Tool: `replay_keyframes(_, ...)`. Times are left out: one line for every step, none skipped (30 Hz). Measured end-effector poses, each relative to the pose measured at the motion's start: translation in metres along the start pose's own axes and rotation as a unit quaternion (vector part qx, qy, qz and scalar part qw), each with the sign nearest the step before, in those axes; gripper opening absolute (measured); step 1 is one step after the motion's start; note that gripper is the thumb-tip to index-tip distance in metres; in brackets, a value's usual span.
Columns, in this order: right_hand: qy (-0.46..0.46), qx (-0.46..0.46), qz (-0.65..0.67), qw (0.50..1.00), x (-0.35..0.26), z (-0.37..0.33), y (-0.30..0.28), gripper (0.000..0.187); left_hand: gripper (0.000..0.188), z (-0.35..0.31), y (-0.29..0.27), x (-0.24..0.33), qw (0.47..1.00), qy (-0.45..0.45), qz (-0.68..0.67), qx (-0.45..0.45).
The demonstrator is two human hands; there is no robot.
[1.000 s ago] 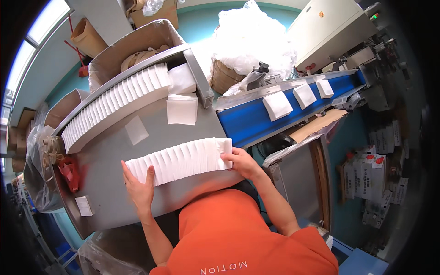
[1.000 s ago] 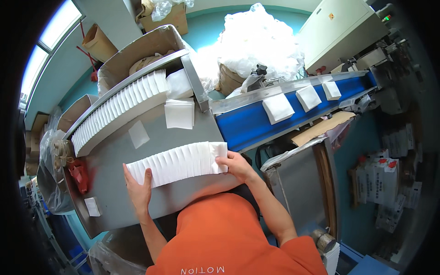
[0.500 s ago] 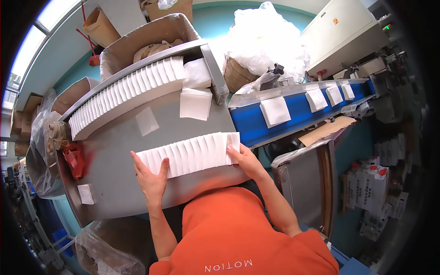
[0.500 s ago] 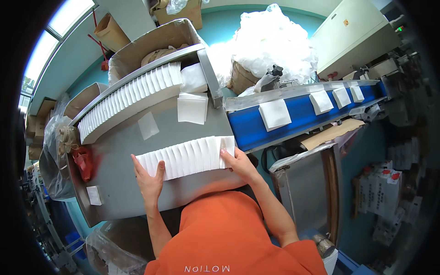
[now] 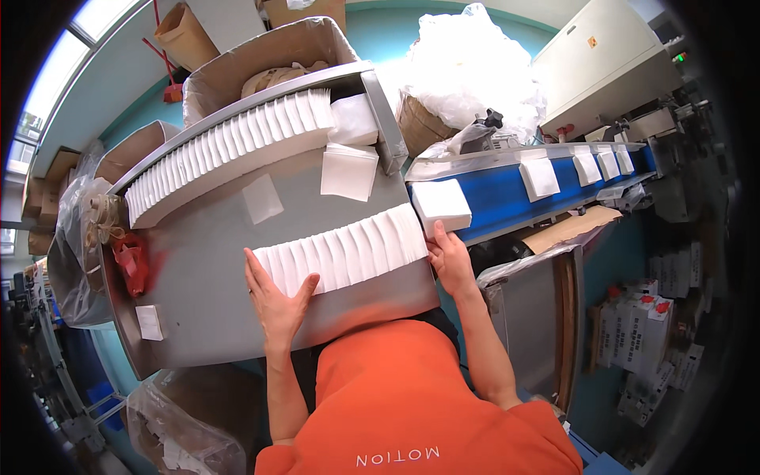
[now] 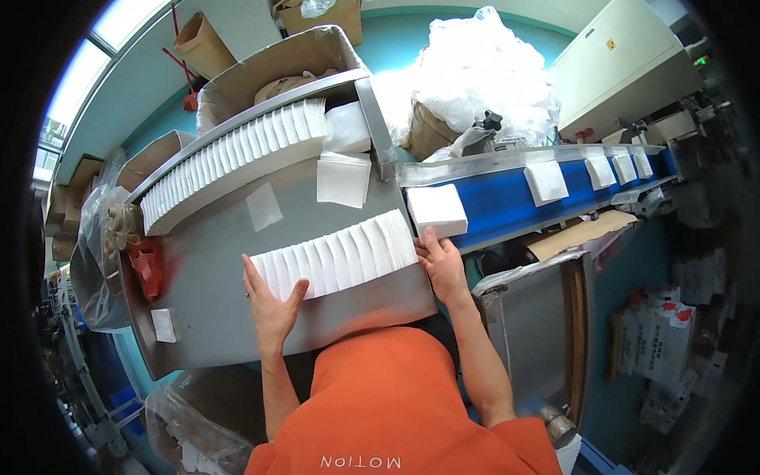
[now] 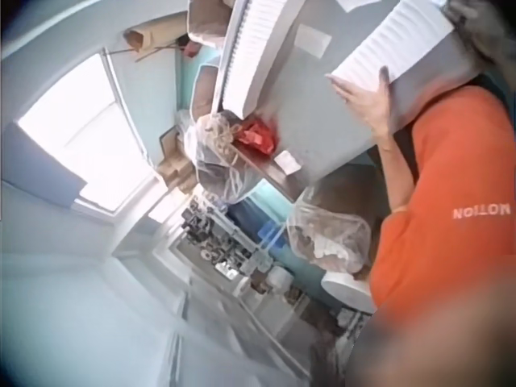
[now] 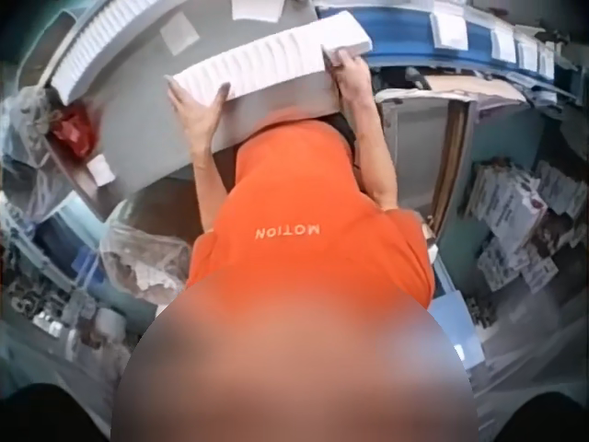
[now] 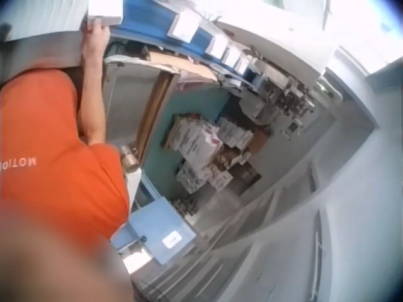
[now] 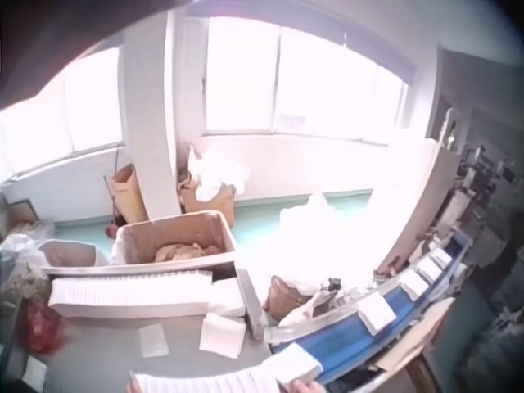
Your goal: Organizing and packing folded paper napkins from a production line.
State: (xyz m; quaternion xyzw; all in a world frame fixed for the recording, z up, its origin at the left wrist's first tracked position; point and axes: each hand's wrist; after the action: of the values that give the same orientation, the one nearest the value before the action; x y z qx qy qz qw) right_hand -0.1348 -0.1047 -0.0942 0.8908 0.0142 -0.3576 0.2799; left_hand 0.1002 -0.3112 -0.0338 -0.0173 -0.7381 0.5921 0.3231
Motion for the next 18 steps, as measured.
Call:
replay_keyframes(0.015, 0.027, -0.067, 0.997, -0.003, -0.001, 0.014, 0.05, 0.125, 0.001, 0.002, 0.001, 1.0, -0.001, 0.002, 0.001)
replay_keyframes(-0.051, -0.004, -0.196, 0.979, 0.002, -0.005, 0.025, 0.055, 0.125, 0.0, 0.002, 0.003, 1.0, 0.004, 0.003, 0.002)
replay_keyframes(-0.117, -0.035, -0.32, 0.939, 0.008, -0.008, 0.038, 0.061, 0.125, 0.0, 0.003, 0.005, 1.0, 0.01, 0.005, 0.003)
replay_keyframes(-0.171, -0.028, -0.392, 0.903, 0.01, -0.015, 0.054, 0.057, 0.125, 0.0, 0.003, 0.006, 1.0, 0.011, 0.004, 0.003)
replay_keyframes(-0.15, -0.035, -0.385, 0.91, 0.012, -0.016, 0.057, 0.055, 0.125, 0.0, 0.004, 0.007, 1.0, 0.011, 0.01, 0.007)
replay_keyframes(-0.094, -0.053, -0.262, 0.959, 0.028, -0.003, 0.045, 0.048, 0.125, 0.001, 0.005, 0.008, 1.0, 0.011, 0.016, 0.012)
replay_keyframes(-0.015, -0.048, -0.156, 0.987, 0.025, -0.005, 0.047, 0.045, 0.125, 0.001, 0.004, 0.006, 1.0, 0.006, 0.017, 0.016)
replay_keyframes(0.066, -0.041, -0.048, 0.996, 0.02, -0.008, 0.046, 0.042, 0.125, 0.001, 0.003, 0.004, 1.0, -0.003, 0.022, 0.018)
replay_keyframes(0.103, -0.022, -0.028, 0.994, 0.021, -0.006, 0.037, 0.04, 0.124, 0.001, 0.002, 0.002, 0.999, -0.014, 0.028, 0.021)
replay_keyframes(0.112, -0.031, -0.043, 0.992, 0.021, -0.009, 0.03, 0.039, 0.124, 0.001, 0.003, 0.001, 0.999, -0.018, 0.027, 0.023)
replay_keyframes(0.122, -0.041, -0.058, 0.99, 0.019, -0.011, 0.023, 0.039, 0.125, 0.002, 0.001, 0.001, 0.999, -0.017, 0.019, 0.019)
replay_keyframes(0.12, -0.062, -0.158, 0.978, 0.016, -0.007, 0.008, 0.041, 0.125, 0.003, 0.0, 0.001, 1.0, -0.016, 0.01, 0.015)
replay_keyframes(0.067, -0.027, -0.115, 0.991, 0.014, -0.007, 0.008, 0.039, 0.125, 0.004, -0.001, 0.001, 1.0, -0.02, 0.011, 0.017)
replay_keyframes(0.014, 0.008, -0.071, 0.997, 0.012, -0.006, 0.008, 0.038, 0.125, 0.005, -0.001, 0.002, 1.0, -0.014, 0.011, 0.004)
replay_keyframes(0.006, 0.056, -0.002, 0.998, 0.006, 0.0, 0.009, 0.035, 0.126, 0.005, 0.0, 0.002, 1.0, -0.007, 0.011, -0.01)
replay_keyframes(-0.02, 0.045, 0.017, 0.999, 0.002, 0.005, 0.013, 0.035, 0.126, 0.005, 0.001, 0.004, 1.0, 0.003, 0.002, -0.012)
replay_keyframes(-0.005, 0.007, -0.005, 1.0, 0.001, 0.009, 0.018, 0.042, 0.126, 0.004, 0.002, 0.005, 1.0, 0.003, 0.003, -0.012)
replay_keyframes(0.011, 0.03, -0.132, 0.991, 0.004, 0.01, 0.024, 0.049, 0.125, 0.003, 0.003, 0.008, 1.0, 0.014, -0.006, -0.005)
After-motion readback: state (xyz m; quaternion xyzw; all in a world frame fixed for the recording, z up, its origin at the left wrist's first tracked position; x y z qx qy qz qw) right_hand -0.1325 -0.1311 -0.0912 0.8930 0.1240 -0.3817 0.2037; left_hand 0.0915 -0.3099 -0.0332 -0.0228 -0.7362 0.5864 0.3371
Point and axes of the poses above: each hand's wrist, its own z-axis towards the middle knuckle, its own y-axis out of the palm, x = y × z, and after that the axes turned 9 degrees about z, right-handed
